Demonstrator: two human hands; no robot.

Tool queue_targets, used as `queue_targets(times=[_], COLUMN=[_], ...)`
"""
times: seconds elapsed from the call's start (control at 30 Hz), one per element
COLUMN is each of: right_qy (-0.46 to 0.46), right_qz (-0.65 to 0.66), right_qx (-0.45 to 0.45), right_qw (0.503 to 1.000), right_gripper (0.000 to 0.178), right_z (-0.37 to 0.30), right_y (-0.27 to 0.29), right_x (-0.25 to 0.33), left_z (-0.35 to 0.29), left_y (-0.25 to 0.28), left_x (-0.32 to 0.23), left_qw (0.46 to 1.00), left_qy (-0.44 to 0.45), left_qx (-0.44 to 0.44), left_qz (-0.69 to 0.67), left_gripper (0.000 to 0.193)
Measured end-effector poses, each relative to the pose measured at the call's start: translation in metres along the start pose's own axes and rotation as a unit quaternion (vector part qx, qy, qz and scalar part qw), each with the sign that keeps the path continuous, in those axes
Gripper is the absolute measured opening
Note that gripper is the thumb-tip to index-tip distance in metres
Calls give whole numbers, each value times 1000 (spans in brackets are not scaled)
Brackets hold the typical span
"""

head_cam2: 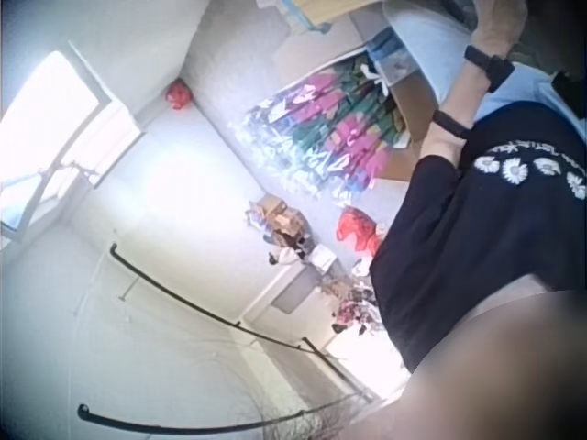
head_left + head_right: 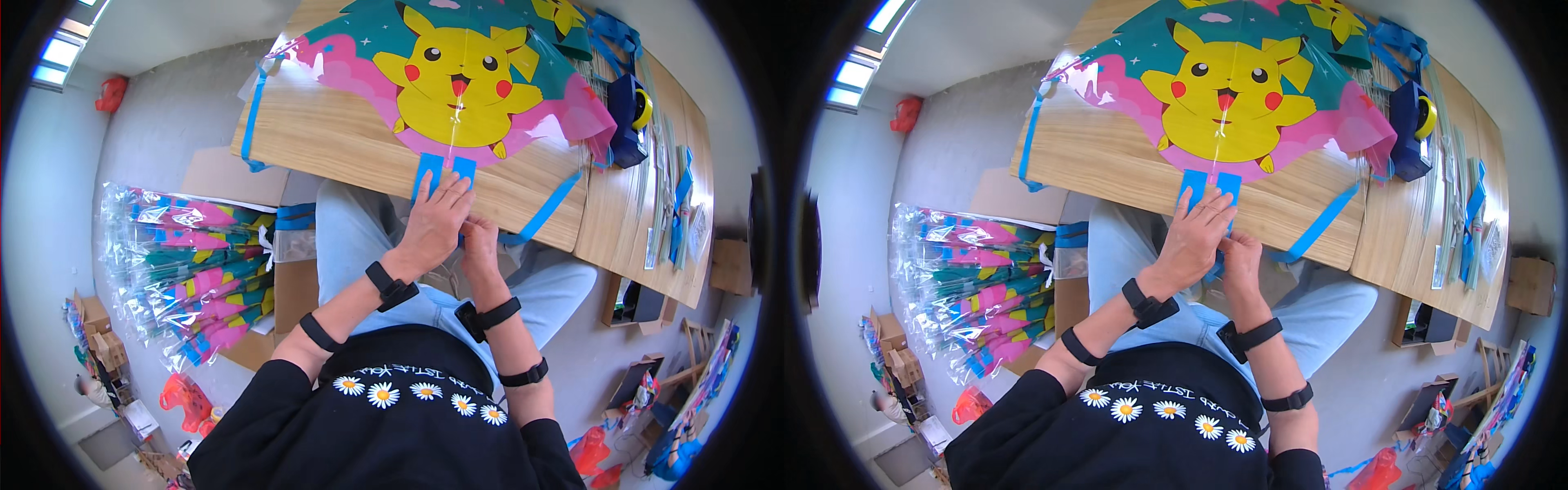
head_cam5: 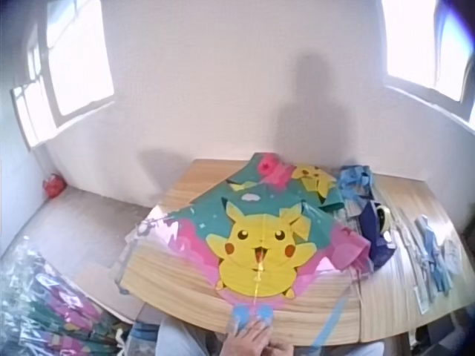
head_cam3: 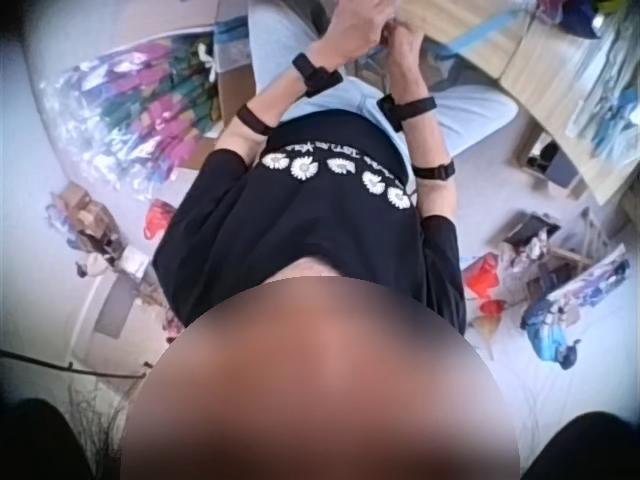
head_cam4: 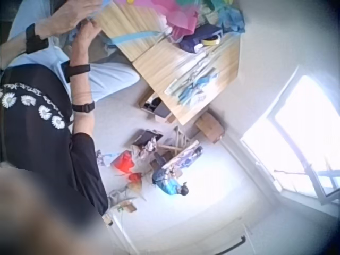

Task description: Assembling a character-themed kite by attaching plastic film and tape to a frame.

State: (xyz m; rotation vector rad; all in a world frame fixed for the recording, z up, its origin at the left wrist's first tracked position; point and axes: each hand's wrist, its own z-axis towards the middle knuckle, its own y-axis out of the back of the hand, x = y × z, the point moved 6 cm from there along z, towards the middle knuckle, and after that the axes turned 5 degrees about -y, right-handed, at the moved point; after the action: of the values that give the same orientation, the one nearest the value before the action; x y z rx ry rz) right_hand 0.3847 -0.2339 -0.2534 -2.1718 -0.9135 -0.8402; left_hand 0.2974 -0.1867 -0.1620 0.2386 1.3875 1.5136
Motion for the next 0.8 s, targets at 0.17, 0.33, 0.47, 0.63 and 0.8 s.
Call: queue_targets(times=[0.17, 0.33, 0.47, 0.63, 0.8], right_qy=[-23, -29, -29, -17, -16], right_qz=[5, -1, -1, 0, 7], right_qx=[-20, -24, -18, -17, -7], right_qw=[1000, 999, 999, 1000, 1000], right_gripper=[14, 14, 13, 12, 12], right_z=[-7, -9, -9, -9, -10], right_y=[-3, -1, 1, 0, -1], right_x=[2, 0, -4, -5, -5], left_z=[3, 3, 4, 2, 2], left_y=[-13, -14, -13, -14, -14], left_x=[8, 10, 9, 10, 9], left_qw=[1000, 1000, 999, 999, 999], left_qy=[12, 18, 19, 21, 19], left_qx=[17, 17, 20, 20, 21], left_qz=[4, 12, 23, 28, 34], left_gripper=[42, 42, 43, 43, 44])
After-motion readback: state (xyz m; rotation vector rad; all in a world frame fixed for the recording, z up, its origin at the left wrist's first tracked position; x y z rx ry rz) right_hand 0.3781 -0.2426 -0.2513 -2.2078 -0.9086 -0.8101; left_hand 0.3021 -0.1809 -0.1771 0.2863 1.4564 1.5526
